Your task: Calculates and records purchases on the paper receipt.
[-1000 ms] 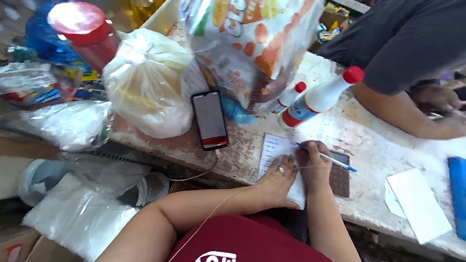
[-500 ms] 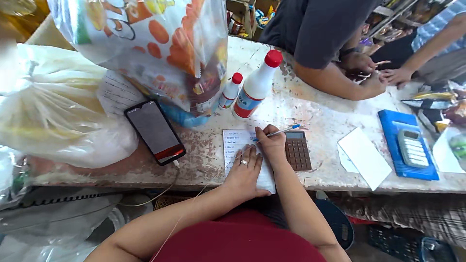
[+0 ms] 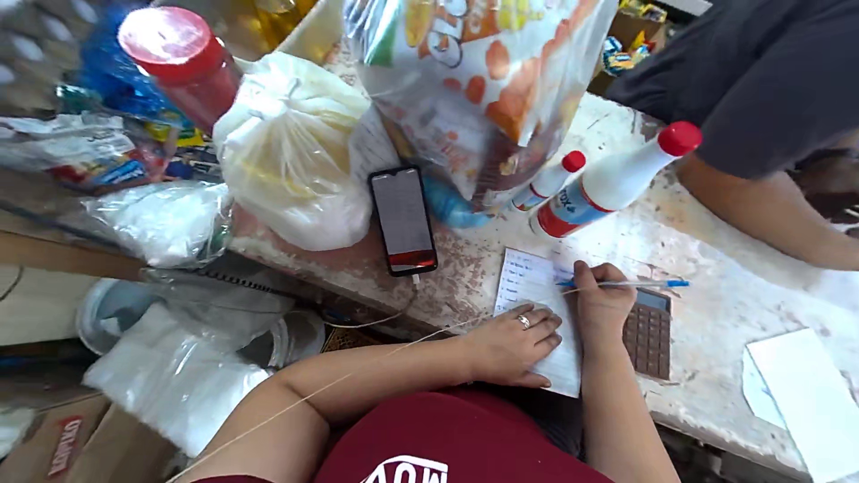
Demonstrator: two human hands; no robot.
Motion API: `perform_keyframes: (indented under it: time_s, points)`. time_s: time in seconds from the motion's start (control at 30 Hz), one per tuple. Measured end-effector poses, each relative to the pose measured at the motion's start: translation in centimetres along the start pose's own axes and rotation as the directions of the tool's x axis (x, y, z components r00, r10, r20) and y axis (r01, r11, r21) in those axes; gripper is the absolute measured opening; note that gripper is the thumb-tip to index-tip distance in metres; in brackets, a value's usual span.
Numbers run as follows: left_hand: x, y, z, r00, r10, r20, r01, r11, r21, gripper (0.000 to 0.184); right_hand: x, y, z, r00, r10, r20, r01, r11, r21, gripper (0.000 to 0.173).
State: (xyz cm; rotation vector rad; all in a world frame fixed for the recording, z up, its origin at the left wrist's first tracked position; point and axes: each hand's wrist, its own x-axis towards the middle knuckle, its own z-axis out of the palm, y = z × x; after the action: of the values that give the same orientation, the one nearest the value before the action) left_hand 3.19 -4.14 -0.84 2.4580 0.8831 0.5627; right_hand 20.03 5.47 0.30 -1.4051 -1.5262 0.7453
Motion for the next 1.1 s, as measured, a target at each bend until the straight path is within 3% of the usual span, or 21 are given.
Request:
perform_keyframes:
  time_s: [0.17, 0.33, 0.47, 0.8, 1.1]
  points:
    - [0.2, 0.3, -0.2, 0.999, -0.029, 0.019, 0.029, 0.999, 0.017, 0.072, 0.0, 0.2, 0.1, 0.999, -0.011, -0.036, 0.012, 0.999, 0.036, 0.034]
    - [0.9, 1.1, -0.6, 0.964, -0.24, 0.118, 0.239, 0.971, 0.024, 0.097, -0.1, 0.3, 0.1, 0.997, 0.002, -0.079, 0.001, 0.999, 0.036, 0.035]
    - [2.1, 1.2, -1.9, 0.932, -0.307, 0.195, 0.309, 0.951, 0.021, 0.093, 0.0, 0.4, 0.2, 0.997, 0.004, -0.081, 0.0, 0.998, 0.059, 0.036]
    - [2.2, -0.2, -1.5, 0.959, -0.26, 0.112, 0.261, 0.965, 0.012, 0.082, 0.5, 0.3, -0.4, 0.999, 0.033, 0.017, -0.034, 0.998, 0.056, 0.033]
    - [2.3, -0.5, -1.4, 0.963, -0.233, 0.139, 0.233, 0.972, 0.011, 0.082, 0.1, 0.7, -0.1, 0.999, -0.024, -0.026, 0.026, 0.996, 0.089, 0.036]
